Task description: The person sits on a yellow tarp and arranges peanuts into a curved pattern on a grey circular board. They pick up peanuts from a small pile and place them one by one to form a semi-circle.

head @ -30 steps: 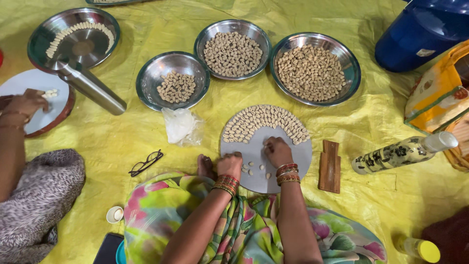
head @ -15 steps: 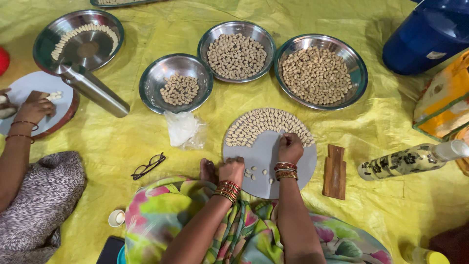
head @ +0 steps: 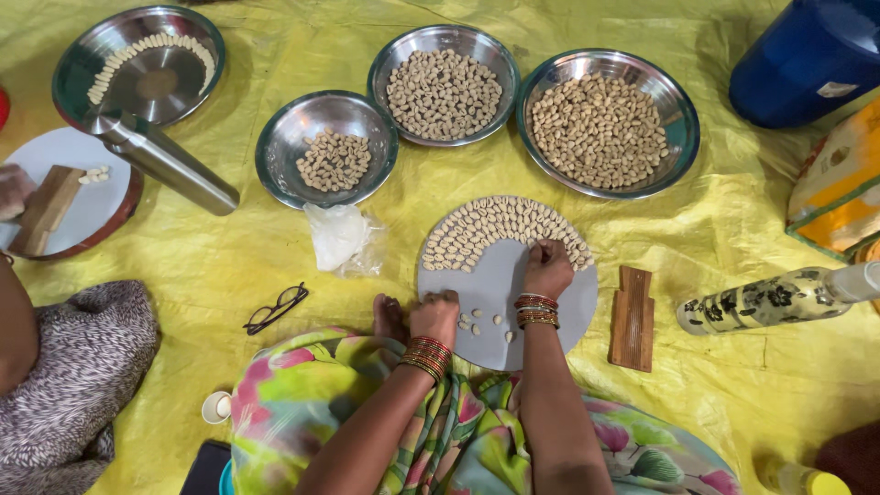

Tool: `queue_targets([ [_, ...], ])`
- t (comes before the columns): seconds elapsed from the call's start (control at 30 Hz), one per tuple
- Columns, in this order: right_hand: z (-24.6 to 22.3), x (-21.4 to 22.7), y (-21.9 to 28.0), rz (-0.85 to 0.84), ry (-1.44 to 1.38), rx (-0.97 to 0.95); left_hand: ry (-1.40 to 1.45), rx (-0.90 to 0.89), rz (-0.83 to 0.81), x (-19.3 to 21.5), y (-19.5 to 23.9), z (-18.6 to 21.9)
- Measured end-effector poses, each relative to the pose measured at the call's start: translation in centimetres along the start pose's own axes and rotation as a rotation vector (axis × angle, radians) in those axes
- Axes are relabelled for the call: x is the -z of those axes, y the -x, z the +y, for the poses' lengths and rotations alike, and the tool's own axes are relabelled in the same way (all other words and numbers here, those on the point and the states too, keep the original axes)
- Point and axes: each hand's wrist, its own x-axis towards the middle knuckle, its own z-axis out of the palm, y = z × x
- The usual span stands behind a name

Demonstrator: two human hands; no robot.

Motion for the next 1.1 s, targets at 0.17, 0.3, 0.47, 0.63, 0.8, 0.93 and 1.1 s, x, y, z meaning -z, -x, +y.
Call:
queue_targets([
  [0.17, -0.3, 0.0, 0.0, -0.007, 0.042, -0.001, 0.079, 0.029, -0.164, 0.3, -0.1, -0.1],
  [0.3, -0.7, 0.3, 0.0, -0.028, 0.048, -0.014, 0.053, 0.029, -0.082, 0.1, 0.0, -0.1],
  [0.47, -0.8, 0.8, 0.6, 0.005, -0.04, -0.004, 0.053, 0.042, -0.06, -0.2, 0.0, -0.1],
  [0.63, 0.1, 1.7, 1.0, -0.075, -0.059, -0.016, 0.054, 0.032, -0.016, -0.4, -0.1, -0.1],
  [0.8, -0.6, 3.4, 1.0, -0.716, -0.033, 0.057, 0.05, 0.047, -0.065, -0.6, -0.5, 0.0],
  [0.93, -3.1, 4.5, 2.6, -1.032, 0.167, 0.304, 0.061, 0.042, -0.078, -1.1, -0.6, 0.0],
  [1.1, -4.9, 4.5, 3.9, -1.032, 0.31, 0.44, 0.165, 0.033, -0.194, -1.5, -0.5, -0.6],
])
